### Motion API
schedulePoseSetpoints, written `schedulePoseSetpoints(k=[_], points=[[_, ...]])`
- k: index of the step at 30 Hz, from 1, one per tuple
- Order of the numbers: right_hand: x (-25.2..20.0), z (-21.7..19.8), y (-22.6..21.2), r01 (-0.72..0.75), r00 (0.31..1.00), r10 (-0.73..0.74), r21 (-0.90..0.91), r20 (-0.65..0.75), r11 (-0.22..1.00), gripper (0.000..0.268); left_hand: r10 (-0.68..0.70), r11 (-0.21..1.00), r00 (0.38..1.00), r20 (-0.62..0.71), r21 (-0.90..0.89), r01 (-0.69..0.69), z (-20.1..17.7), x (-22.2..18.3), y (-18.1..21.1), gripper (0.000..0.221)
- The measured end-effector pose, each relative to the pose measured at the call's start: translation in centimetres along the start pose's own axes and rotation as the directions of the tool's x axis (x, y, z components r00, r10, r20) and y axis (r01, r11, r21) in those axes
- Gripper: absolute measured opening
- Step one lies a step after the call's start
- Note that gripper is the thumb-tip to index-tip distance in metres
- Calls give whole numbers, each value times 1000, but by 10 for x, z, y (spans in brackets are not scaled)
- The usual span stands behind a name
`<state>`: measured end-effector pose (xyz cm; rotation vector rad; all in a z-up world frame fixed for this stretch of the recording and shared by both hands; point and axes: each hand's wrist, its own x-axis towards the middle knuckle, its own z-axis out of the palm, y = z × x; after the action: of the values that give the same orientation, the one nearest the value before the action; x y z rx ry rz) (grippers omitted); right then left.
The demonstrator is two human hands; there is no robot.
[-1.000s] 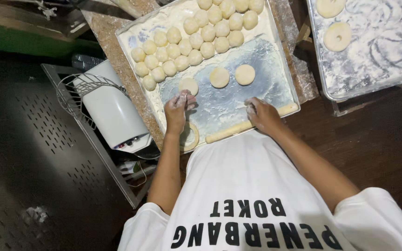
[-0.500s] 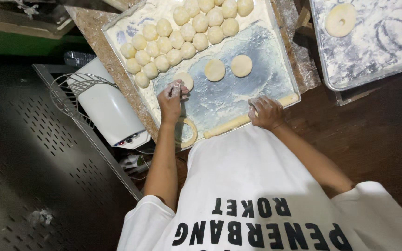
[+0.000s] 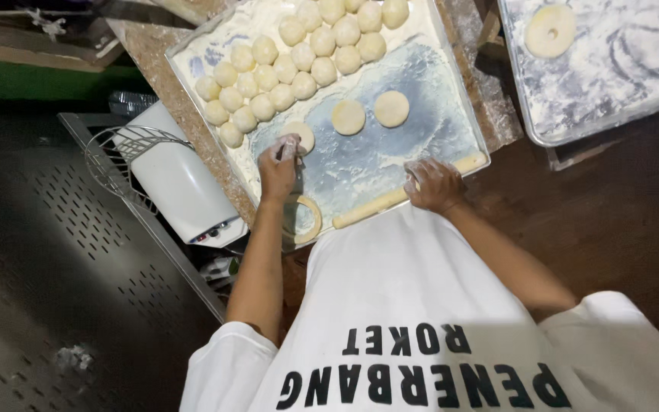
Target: The person prepares donut dough by flattening small dough balls with a rolling pin and using a ring-shaped cutter to create donut shapes, then places them on a metal tray.
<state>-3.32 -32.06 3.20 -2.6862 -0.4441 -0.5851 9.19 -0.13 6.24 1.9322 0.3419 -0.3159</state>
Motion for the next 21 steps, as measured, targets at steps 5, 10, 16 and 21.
schedulePoseSetpoints(k=[5, 10, 16, 21], points=[[-1, 5, 12, 5, 998, -6, -21, -68, 1000, 11, -14, 989, 1000, -3, -145, 14, 10, -15, 49, 24], [3, -5, 3, -1, 999, 0, -14, -49, 1000, 7, 88, 987, 987, 137, -145, -68, 48, -11, 56, 22], [4, -6, 2, -27, 998, 28, 16, -50, 999, 5, 171, 985, 961, 216, -27, -169, 74, 5, 56, 19], [5, -7, 2, -25, 998, 26, 17, -50, 1000, 5, 147, 989, 960, 237, -5, -150, 79, 7, 57, 21]])
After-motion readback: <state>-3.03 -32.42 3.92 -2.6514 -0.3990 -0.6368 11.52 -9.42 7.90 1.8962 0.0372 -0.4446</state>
